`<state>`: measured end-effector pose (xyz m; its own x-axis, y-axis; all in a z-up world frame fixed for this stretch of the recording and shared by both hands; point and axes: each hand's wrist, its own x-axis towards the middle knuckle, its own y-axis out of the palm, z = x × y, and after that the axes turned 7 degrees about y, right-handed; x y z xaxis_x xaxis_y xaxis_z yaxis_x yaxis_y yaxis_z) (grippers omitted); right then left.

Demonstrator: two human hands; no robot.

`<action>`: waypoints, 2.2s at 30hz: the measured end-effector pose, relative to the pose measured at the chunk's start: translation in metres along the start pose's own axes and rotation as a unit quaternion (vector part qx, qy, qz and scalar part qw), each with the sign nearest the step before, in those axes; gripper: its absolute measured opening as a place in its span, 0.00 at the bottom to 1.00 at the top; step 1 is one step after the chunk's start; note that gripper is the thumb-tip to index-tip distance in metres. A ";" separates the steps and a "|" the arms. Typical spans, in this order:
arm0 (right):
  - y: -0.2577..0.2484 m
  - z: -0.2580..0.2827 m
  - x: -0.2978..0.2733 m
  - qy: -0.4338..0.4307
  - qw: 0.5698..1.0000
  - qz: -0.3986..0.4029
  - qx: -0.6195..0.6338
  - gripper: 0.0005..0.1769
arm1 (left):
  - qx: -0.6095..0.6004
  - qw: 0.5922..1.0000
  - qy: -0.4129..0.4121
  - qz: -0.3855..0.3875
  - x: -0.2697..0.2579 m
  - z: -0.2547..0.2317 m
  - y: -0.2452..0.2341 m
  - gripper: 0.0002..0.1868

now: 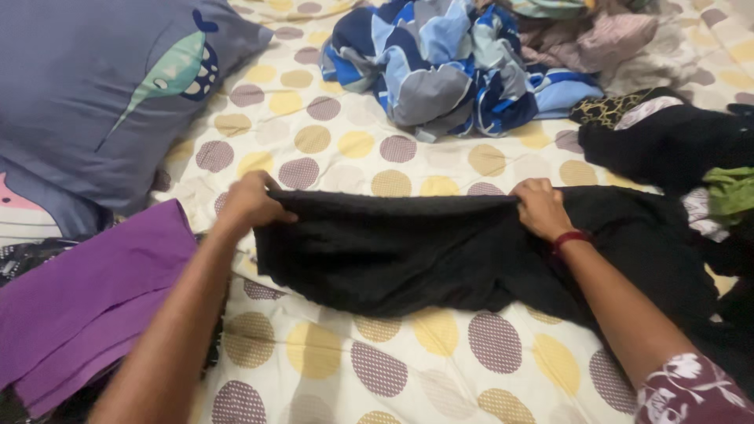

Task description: The person folds a black top and a green patterned garment on a bed by laying each item flat, folding the sides inward, and smoothing the fabric by hand.

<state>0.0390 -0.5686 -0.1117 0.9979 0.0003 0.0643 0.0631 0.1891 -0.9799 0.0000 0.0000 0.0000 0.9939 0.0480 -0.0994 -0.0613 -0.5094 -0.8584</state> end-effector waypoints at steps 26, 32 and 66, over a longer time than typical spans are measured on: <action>-0.188 0.023 -0.246 -0.163 0.975 -0.074 0.134 0.34 | -0.032 0.934 0.096 -0.342 -0.091 -0.076 -0.164 0.13; -0.197 0.017 -0.244 -0.138 0.973 -0.018 0.183 0.44 | -0.038 0.922 0.107 -0.371 -0.082 -0.102 -0.133 0.17; -0.152 -0.033 -0.246 -0.010 0.877 -0.392 0.278 0.12 | 0.092 0.956 0.157 -0.230 -0.103 -0.125 -0.189 0.27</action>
<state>-0.2160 -0.6301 0.0151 0.6504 -0.3266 0.6857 0.7076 0.5888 -0.3907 -0.0788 -0.0162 0.2359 0.8965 -0.0438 0.4409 0.4026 -0.3351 -0.8518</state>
